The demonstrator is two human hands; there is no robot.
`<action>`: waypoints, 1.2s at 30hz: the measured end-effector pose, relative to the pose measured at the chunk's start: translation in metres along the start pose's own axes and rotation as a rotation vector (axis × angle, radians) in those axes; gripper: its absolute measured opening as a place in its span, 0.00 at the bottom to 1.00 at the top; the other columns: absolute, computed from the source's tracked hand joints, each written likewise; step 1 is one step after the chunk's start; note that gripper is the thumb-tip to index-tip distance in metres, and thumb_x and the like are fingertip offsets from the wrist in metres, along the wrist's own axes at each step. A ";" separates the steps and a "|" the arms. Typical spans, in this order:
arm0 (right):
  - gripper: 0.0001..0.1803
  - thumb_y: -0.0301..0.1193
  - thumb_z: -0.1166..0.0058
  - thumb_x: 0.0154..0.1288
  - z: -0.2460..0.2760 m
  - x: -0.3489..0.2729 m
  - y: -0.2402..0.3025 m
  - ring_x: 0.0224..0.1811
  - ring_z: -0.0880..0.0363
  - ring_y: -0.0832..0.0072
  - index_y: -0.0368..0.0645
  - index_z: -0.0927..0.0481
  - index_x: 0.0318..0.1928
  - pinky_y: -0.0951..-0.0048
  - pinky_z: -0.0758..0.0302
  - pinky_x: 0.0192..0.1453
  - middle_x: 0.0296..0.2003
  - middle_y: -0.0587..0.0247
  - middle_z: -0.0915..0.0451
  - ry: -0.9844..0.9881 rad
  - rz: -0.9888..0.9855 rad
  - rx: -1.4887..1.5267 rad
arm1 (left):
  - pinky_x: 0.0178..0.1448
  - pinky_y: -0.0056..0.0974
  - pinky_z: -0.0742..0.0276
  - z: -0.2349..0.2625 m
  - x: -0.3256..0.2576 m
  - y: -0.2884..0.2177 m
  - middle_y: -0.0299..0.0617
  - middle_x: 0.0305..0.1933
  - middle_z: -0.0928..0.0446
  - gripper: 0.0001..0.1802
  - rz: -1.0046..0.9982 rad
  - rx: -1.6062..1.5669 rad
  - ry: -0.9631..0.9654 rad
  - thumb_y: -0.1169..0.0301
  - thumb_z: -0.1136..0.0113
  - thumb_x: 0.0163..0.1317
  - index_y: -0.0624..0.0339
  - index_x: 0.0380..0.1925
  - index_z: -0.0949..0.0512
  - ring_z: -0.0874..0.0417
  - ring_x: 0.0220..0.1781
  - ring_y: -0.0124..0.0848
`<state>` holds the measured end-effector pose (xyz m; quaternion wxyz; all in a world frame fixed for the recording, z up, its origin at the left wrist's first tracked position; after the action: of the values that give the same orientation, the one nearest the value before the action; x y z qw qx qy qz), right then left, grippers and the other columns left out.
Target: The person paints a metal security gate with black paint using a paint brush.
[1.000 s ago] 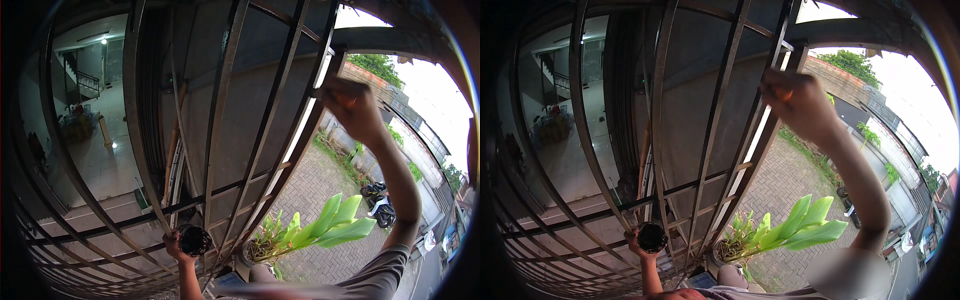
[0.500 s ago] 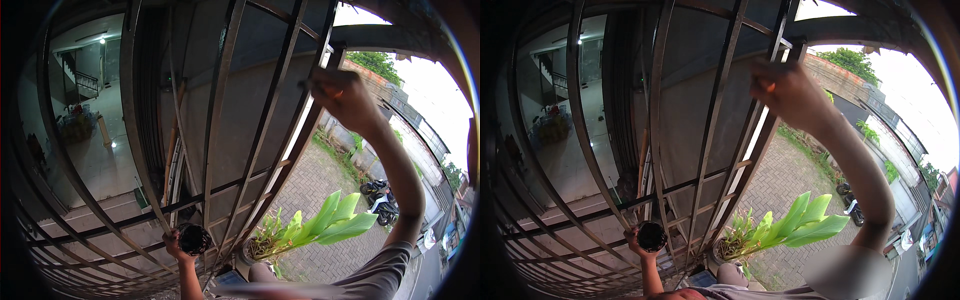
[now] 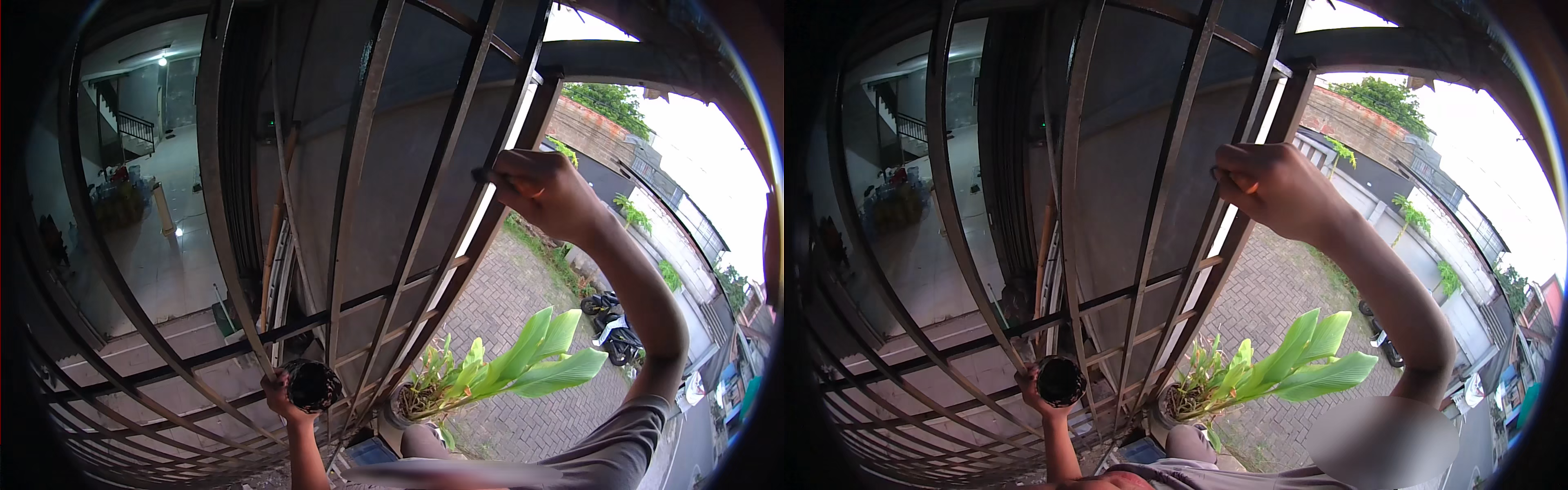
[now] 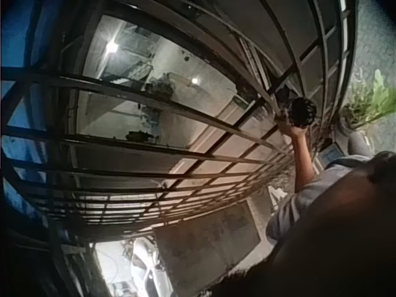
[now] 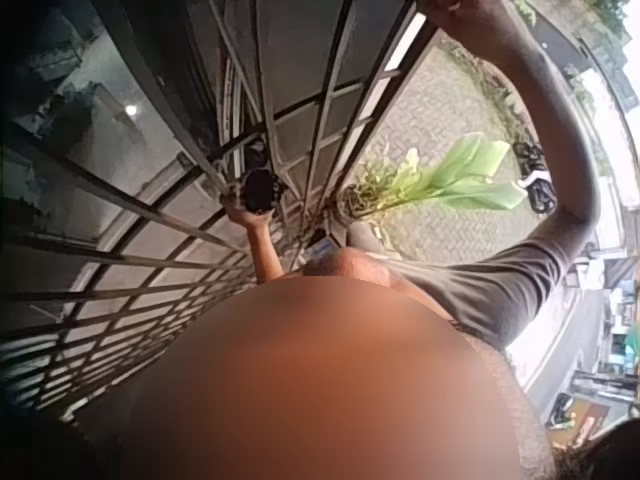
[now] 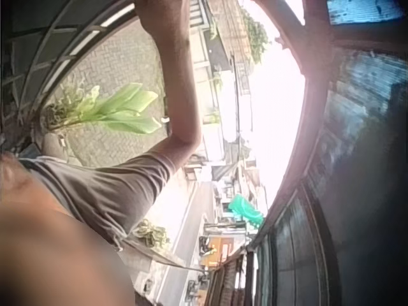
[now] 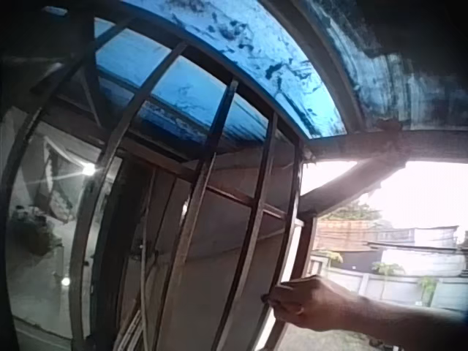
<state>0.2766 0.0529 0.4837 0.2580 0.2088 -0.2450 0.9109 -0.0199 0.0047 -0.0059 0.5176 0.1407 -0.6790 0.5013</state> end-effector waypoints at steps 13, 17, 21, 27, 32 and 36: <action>0.04 0.25 0.40 0.66 0.006 0.002 -0.016 0.30 0.14 0.66 0.43 0.22 0.39 0.62 0.17 0.33 0.30 0.58 0.18 -0.001 0.034 -0.163 | 0.52 0.47 0.23 0.004 0.006 -0.009 0.50 0.49 0.27 0.45 0.019 -0.006 0.012 0.47 0.18 0.38 0.50 0.56 0.28 0.20 0.49 0.49; 0.07 0.24 0.38 0.64 0.052 0.015 -0.041 0.29 0.16 0.66 0.43 0.20 0.41 0.65 0.18 0.33 0.29 0.58 0.20 -0.255 0.120 -0.432 | 0.52 0.47 0.23 -0.003 0.009 -0.010 0.49 0.49 0.26 0.44 -0.036 -0.054 -0.024 0.46 0.19 0.38 0.50 0.54 0.28 0.20 0.49 0.50; 0.08 0.25 0.36 0.64 0.051 0.009 -0.029 0.27 0.19 0.70 0.41 0.19 0.43 0.67 0.21 0.32 0.27 0.60 0.21 -0.234 -0.012 -0.272 | 0.52 0.48 0.23 -0.004 0.002 -0.002 0.49 0.49 0.26 0.43 -0.004 -0.021 -0.023 0.45 0.19 0.39 0.50 0.54 0.28 0.20 0.49 0.50; 0.07 0.26 0.36 0.65 0.024 0.001 -0.039 0.28 0.17 0.72 0.41 0.19 0.42 0.69 0.19 0.32 0.27 0.61 0.19 -0.016 0.029 -0.147 | 0.52 0.51 0.23 0.002 0.008 -0.008 0.50 0.50 0.26 0.44 -0.027 -0.049 -0.005 0.44 0.20 0.41 0.49 0.56 0.29 0.20 0.49 0.51; 0.08 0.27 0.36 0.66 0.072 0.027 -0.043 0.30 0.15 0.72 0.43 0.19 0.44 0.71 0.18 0.33 0.29 0.59 0.17 -0.227 0.022 -0.333 | 0.51 0.50 0.22 -0.003 0.009 -0.011 0.50 0.48 0.26 0.44 -0.043 -0.075 -0.021 0.44 0.20 0.41 0.52 0.55 0.28 0.20 0.48 0.51; 0.05 0.27 0.38 0.68 0.017 0.008 -0.027 0.27 0.17 0.74 0.43 0.19 0.43 0.69 0.19 0.32 0.26 0.62 0.19 0.052 0.010 -0.036 | 0.51 0.50 0.22 0.004 0.001 -0.003 0.49 0.47 0.25 0.44 -0.028 -0.003 -0.010 0.44 0.20 0.40 0.52 0.54 0.28 0.20 0.48 0.50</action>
<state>0.2900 0.0666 0.5106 0.2637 0.1789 -0.2557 0.9127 -0.0207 0.0000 -0.0038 0.5215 0.1519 -0.6802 0.4923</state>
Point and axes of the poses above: each hand's wrist, its own x-axis towards the middle knuckle, its own z-axis out of the back of the hand, y = z × x, the point moved 2 cm from there along x, towards the middle knuckle
